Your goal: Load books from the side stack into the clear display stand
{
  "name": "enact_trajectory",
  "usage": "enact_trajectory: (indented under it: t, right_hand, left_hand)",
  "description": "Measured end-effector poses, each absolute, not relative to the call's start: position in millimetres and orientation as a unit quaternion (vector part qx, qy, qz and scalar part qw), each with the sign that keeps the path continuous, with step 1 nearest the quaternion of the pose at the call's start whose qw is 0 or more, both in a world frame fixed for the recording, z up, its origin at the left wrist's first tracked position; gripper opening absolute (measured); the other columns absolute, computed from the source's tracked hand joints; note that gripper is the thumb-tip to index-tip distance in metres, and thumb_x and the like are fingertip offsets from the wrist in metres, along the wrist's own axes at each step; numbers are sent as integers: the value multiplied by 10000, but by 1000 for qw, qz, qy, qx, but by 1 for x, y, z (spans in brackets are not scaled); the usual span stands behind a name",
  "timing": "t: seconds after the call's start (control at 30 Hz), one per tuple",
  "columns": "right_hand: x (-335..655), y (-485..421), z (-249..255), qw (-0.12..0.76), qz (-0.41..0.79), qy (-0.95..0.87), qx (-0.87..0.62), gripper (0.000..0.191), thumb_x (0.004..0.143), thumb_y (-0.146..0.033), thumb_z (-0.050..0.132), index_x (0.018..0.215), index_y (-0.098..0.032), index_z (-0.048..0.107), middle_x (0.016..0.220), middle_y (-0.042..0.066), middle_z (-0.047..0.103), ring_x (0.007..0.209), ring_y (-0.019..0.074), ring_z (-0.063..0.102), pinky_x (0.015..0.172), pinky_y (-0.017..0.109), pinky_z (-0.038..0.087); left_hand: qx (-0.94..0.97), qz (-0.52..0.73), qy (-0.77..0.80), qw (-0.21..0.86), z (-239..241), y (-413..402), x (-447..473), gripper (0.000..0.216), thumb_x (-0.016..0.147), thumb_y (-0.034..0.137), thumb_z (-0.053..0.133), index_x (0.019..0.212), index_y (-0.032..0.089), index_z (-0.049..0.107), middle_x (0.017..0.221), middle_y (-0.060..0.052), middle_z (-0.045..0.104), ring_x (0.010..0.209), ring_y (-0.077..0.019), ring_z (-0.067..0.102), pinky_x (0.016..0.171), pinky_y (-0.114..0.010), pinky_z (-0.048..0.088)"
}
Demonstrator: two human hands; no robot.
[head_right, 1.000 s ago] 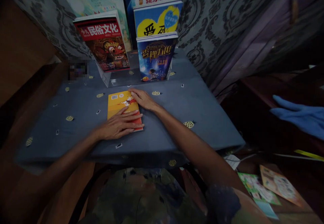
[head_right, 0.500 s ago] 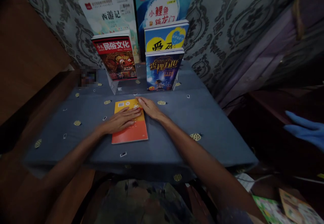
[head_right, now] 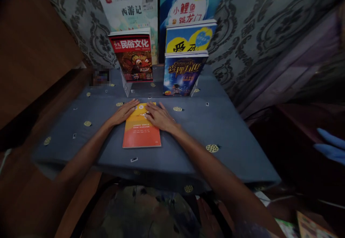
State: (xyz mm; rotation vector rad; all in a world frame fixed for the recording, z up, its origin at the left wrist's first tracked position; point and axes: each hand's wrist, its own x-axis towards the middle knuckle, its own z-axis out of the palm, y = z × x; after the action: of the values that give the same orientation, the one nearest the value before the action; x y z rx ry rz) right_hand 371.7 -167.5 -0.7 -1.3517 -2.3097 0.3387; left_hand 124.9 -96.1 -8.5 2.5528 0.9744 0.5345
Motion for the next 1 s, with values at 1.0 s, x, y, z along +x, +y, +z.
enact_trajectory:
  t: [1.0]
  right_hand:
    - [303,-286,-5,156,31,-895,-416,582,1020,-393,464,1514,-91,413,1594,179,390,1522,284,280,1249,524,244]
  left_hand:
    - [904,196,336,176,-11,-94,121,601,1048,483,212,1462,151,492,1529,-107,508,1474,-240,395,1221,-437,301]
